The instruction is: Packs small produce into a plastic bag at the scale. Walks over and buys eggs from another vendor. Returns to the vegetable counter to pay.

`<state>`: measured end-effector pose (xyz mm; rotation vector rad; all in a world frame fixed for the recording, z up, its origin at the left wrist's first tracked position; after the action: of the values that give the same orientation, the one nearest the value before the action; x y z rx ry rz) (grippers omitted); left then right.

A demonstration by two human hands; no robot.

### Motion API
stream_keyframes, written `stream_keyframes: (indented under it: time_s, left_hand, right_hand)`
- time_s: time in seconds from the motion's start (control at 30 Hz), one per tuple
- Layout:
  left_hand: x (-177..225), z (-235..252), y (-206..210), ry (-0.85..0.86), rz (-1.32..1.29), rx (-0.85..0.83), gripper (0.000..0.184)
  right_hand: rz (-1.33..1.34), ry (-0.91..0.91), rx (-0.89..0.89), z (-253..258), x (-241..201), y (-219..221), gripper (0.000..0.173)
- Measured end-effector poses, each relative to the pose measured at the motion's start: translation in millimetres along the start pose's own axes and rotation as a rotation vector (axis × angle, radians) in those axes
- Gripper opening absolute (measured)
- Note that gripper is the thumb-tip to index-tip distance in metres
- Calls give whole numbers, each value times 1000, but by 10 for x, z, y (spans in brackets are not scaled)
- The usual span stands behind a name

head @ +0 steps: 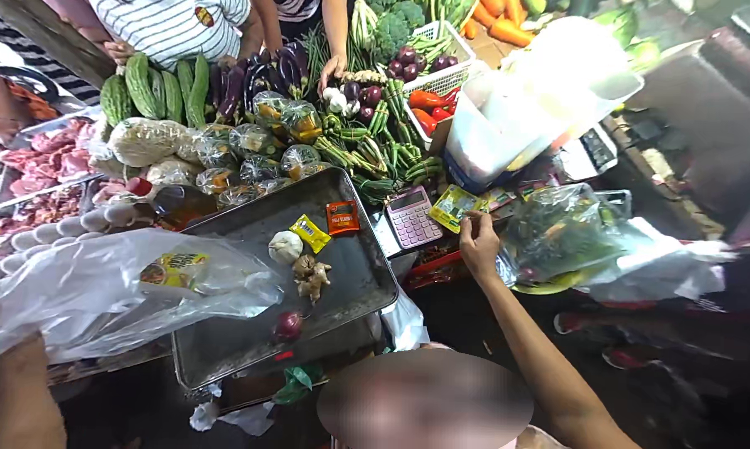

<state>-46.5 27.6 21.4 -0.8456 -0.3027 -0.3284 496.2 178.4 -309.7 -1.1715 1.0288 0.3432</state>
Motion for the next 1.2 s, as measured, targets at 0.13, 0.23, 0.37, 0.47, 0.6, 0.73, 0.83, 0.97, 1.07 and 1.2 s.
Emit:
stream_keyframes:
  time_s: [0.13, 0.23, 0.37, 0.47, 0.6, 0.73, 0.83, 0.97, 1.07, 1.2]
  left_hand:
    - [147, -104, -62, -6, 65, 12, 26]
    - [390, -78, -53, 64, 163, -44, 31]
    - [422, -96, -40, 67, 190, -54, 36]
    - [452, -96, 4, 90, 82, 3, 48]
    - [617, -87, -28, 241, 106, 63, 17]
    - [508, -157, -79, 126, 317, -115, 42]
    - [553, -119, -57, 116, 364, -100, 37]
    - [571, -104, 1, 169, 390, -128, 27]
    - [441, -108, -108, 137, 480, -139, 47]
    - [267, 30, -186, 117, 433, -136, 59]
  right_hand:
    - [-106, -142, -189, -78, -43, 252, 34]
    - [6, -269, -169, -208, -512, 252, 31]
    - [159, -635, -116, -573, -2019, -8, 23]
    - [-27, -956, -496, -891, -2822, 409, 33]
    - [-386, -1122, -698, -1088, -3138, 935, 41]
    - [-500, -1037, -654, -1089, -3341, 777, 34]
    - [-372, -942, -691, -1455, -3427, 729, 64]
    - [-502, -823, -638, -2109, -3168, 834, 109]
    - [-443, -822, -567, -2178, -3026, 823, 87]
    - [-384, -830, -539, -2281, -3015, 813, 55]
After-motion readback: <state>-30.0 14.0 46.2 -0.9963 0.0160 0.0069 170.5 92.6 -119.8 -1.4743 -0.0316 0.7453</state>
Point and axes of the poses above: each hand's wrist, its own z-axis towards the middle knuckle, its own y-axis out of the palm, x = y × z, the point moved 7 cm from there along z, towards the middle knuckle, and after that the axes turned 14 degrees about y, right-handed, at the moved point
